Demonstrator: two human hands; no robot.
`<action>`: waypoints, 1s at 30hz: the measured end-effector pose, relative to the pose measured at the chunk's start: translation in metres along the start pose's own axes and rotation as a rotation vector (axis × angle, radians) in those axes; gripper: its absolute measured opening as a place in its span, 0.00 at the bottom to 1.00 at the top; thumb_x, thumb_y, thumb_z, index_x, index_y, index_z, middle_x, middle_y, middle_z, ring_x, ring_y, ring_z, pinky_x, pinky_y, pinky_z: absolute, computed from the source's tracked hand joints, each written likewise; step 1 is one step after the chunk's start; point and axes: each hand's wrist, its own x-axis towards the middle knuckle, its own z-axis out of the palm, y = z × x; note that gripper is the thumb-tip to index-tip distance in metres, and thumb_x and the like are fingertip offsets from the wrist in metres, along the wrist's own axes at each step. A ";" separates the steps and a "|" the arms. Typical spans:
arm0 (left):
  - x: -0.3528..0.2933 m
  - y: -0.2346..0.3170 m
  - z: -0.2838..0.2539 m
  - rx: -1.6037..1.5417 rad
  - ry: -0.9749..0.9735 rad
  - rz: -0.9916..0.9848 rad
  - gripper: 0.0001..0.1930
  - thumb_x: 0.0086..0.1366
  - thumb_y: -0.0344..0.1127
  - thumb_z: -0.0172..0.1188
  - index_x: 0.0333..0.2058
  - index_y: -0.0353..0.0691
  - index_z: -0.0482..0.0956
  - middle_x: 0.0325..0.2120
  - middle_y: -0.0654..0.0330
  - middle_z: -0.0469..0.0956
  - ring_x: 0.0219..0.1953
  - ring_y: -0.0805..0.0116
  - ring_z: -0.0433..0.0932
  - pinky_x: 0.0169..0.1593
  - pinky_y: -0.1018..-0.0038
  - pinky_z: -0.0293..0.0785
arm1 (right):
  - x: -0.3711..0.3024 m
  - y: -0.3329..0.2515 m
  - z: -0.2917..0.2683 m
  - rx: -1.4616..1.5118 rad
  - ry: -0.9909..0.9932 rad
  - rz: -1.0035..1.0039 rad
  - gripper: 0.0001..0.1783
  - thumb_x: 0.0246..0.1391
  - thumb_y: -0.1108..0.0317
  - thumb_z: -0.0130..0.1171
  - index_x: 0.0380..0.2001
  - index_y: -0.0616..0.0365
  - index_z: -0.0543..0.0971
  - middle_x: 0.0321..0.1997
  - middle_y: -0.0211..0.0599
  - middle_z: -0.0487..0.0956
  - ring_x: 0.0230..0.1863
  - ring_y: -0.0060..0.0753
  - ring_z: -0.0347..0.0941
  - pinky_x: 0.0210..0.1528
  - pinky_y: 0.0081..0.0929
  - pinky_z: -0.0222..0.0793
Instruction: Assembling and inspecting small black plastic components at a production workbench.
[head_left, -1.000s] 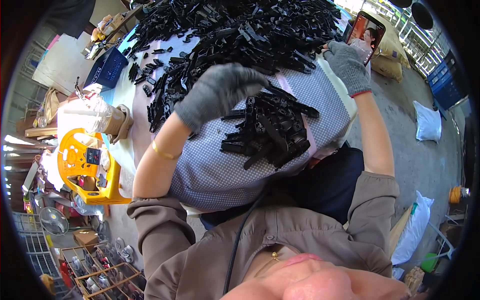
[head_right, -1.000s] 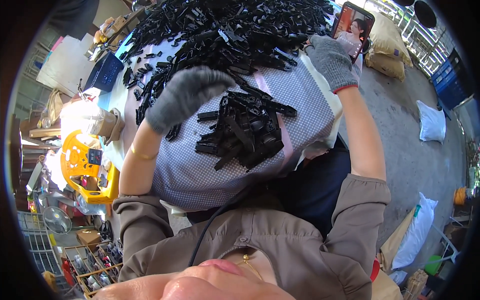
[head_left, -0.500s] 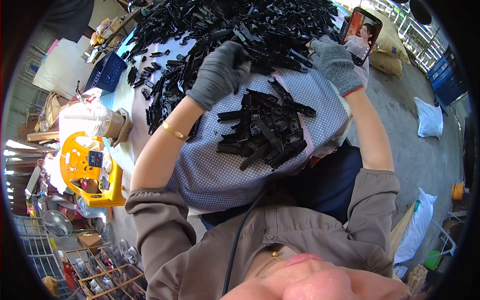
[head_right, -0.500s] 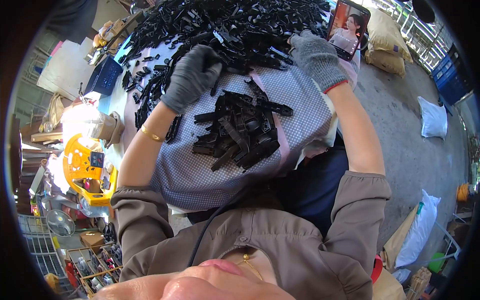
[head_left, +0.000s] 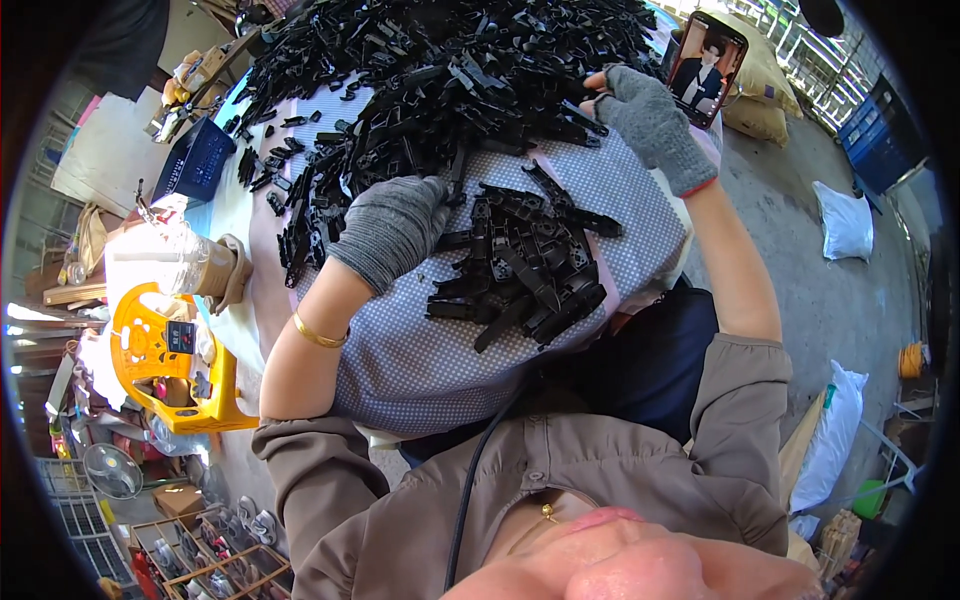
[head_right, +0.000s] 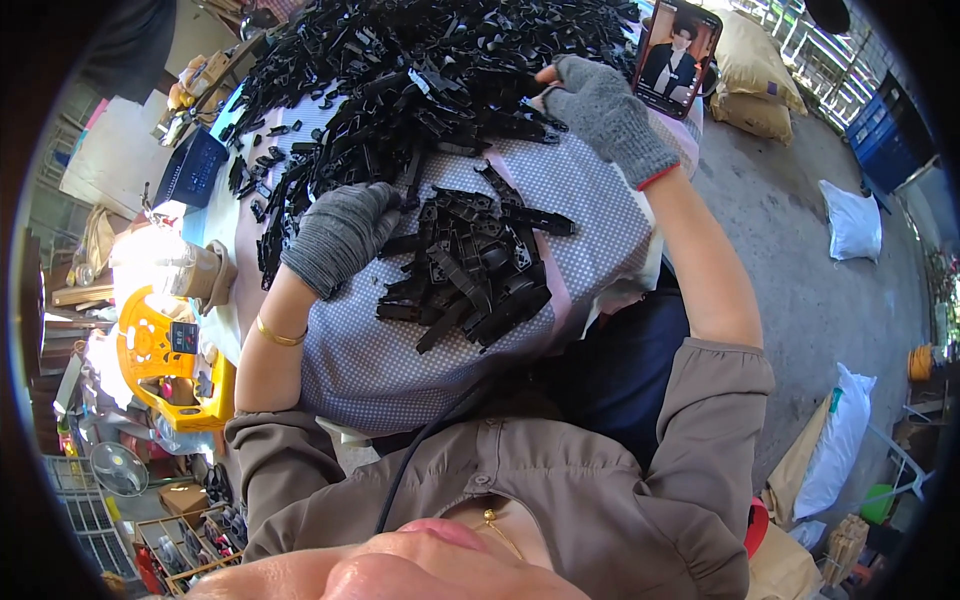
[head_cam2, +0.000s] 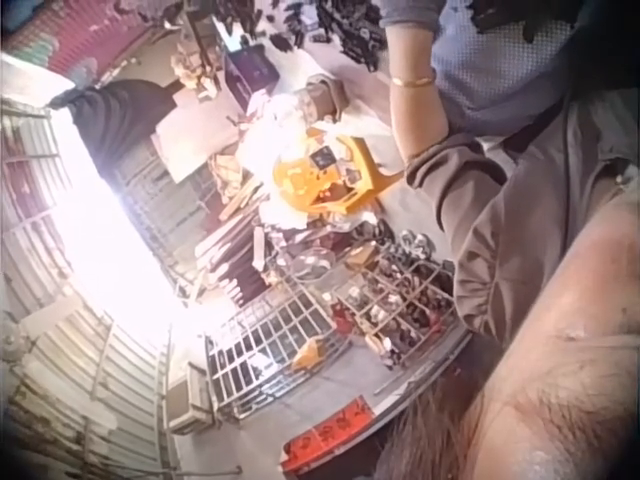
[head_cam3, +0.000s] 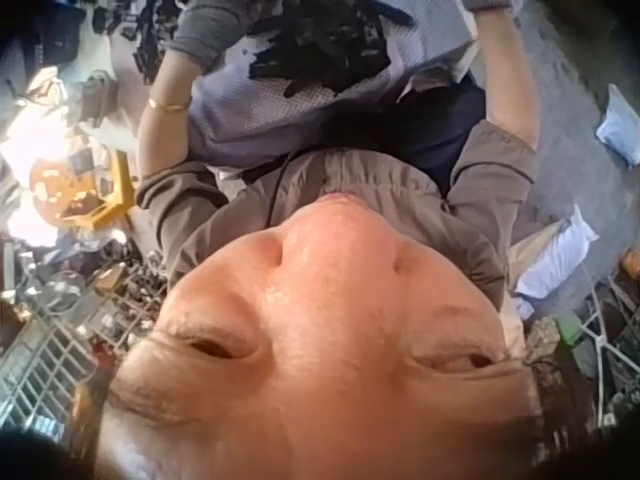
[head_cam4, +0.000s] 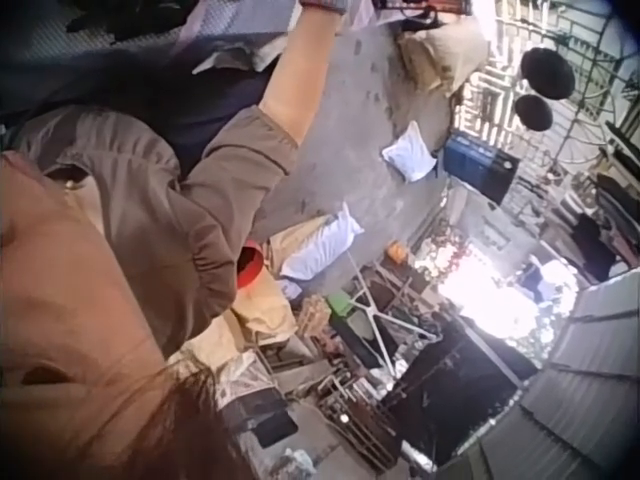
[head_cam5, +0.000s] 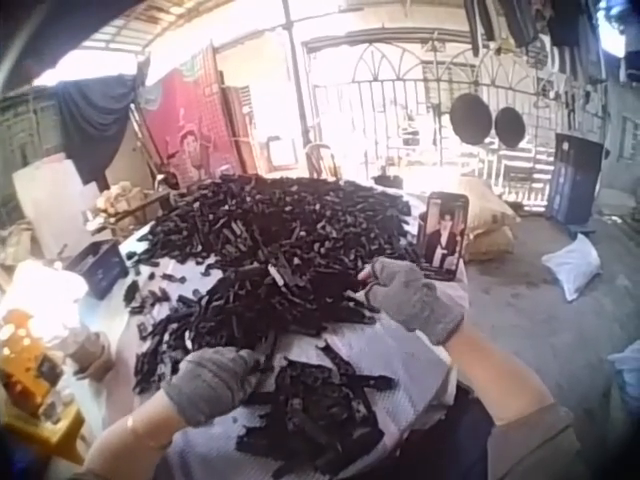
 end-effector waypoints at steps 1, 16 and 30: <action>-0.001 -0.002 0.003 -0.044 0.043 -0.017 0.11 0.57 0.33 0.54 0.38 0.35 0.76 0.28 0.50 0.76 0.32 0.54 0.75 0.39 0.66 0.72 | -0.003 -0.013 0.002 0.379 -0.097 0.090 0.15 0.45 0.67 0.63 0.37 0.60 0.75 0.34 0.34 0.77 0.33 0.27 0.74 0.38 0.23 0.71; 0.000 0.020 -0.008 -0.980 0.012 -0.070 0.14 0.63 0.36 0.52 0.44 0.35 0.73 0.22 0.65 0.72 0.23 0.81 0.68 0.29 0.82 0.69 | -0.039 -0.081 0.015 0.854 -0.404 0.260 0.13 0.55 0.63 0.55 0.40 0.60 0.76 0.31 0.30 0.76 0.31 0.18 0.72 0.36 0.15 0.70; -0.002 0.030 -0.003 -0.809 0.069 -0.075 0.12 0.63 0.36 0.53 0.42 0.36 0.75 0.23 0.59 0.76 0.23 0.75 0.73 0.30 0.77 0.71 | -0.053 -0.097 0.021 0.672 -0.273 0.154 0.12 0.55 0.65 0.55 0.39 0.61 0.78 0.31 0.32 0.77 0.33 0.18 0.74 0.38 0.16 0.73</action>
